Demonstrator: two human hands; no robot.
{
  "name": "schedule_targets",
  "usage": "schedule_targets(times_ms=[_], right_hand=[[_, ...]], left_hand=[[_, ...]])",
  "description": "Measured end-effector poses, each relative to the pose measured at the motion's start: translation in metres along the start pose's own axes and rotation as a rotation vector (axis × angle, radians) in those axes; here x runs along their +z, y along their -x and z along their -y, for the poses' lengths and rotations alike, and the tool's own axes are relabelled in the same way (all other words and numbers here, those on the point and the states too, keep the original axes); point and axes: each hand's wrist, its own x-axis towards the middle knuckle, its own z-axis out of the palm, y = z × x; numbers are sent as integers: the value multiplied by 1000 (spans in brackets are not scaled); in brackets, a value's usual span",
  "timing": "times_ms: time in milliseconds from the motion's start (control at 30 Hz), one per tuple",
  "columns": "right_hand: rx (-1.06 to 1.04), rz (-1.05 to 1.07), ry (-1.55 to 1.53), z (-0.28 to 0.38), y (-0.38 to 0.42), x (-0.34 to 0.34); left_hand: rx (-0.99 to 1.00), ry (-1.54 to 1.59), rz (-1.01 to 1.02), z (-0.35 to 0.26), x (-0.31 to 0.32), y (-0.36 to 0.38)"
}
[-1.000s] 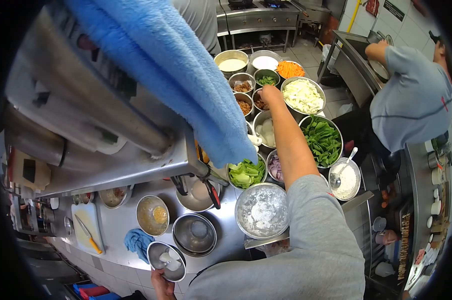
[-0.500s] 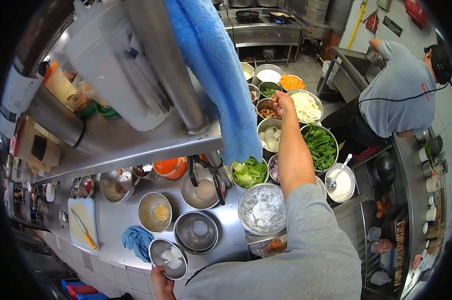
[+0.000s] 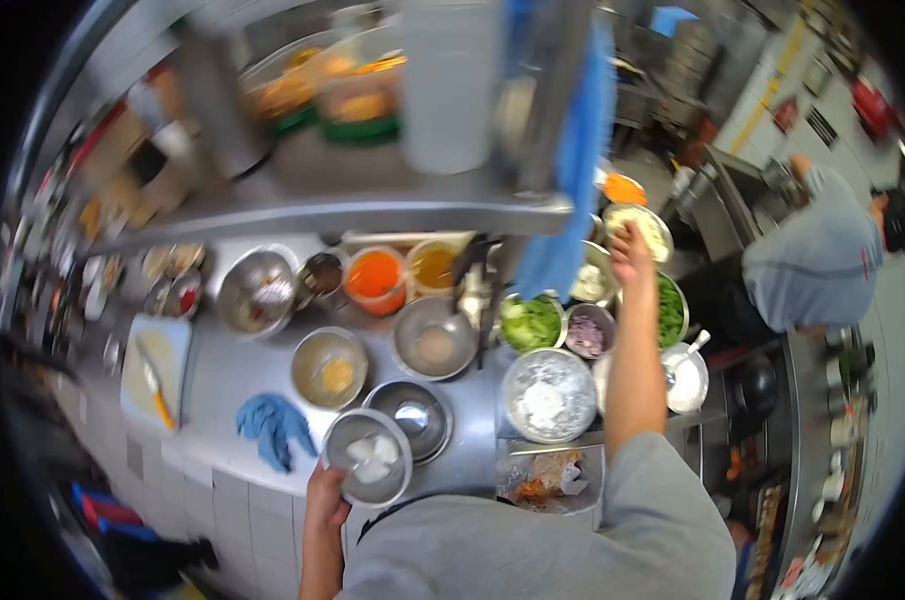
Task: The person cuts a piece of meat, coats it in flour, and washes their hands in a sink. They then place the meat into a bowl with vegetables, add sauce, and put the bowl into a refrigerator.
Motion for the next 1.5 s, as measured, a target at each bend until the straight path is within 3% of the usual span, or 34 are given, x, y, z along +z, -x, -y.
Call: schedule_targets(times_ms=[67, 167, 233, 333, 367, 400, 433, 567, 633, 767, 900, 1000, 1067, 1200, 1300, 1333, 1400, 1500], right_hand=[[20, 86, 34, -9, 56, 9], [-12, 73, 173, -64, 166, 95], [-33, 87, 558, -114, 224, 128], [135, 434, 1033, -201, 307, 198], [-26, 680, 1272, -238, 310, 192], [169, 804, 1392, -260, 329, 211], [-55, 1056, 1512, -298, 328, 194], [-248, 1132, 1663, -360, 353, 207], [39, 888, 1679, -363, 361, 223], [119, 691, 1437, -386, 380, 222], [56, 682, 1246, -396, 383, 211], [216, 560, 1069, -375, 385, 212], [417, 299, 782, -351, 390, 205], [532, 208, 236, -320, 384, 158], [708, 67, 115, -327, 393, 137], [702, 68, 106, -332, 399, 133], [922, 292, 133, -339, 405, 130], [863, 258, 139, -301, 390, 137]], left_hand=[[7, -7, -1, 5, -8, -1], [-8, -22, 51, 12, -21, -3], [-37, -31, 101, 13, -28, -6], [-97, -196, 83, -4, -27, 1], [-85, -196, 90, -6, -28, 4], [-65, -200, 99, -10, -29, 6], [-61, -198, 104, -17, -33, 9], [-47, -273, 175, -23, -63, 24], [-52, -276, 192, -21, -84, 22], [-71, -184, 168, -26, -106, 34], [-109, -182, 191, -20, -119, 37], [-64, -144, 181, -22, -118, 34], [-39, -114, 171, -16, -120, 33], [-48, -118, 181, -10, -122, 27], [-86, -89, 237, -6, -109, 28], [-84, -99, 240, 2, -106, 26], [-86, -154, 186, 18, -98, 20], [-36, -141, 223, 21, -78, 24]])
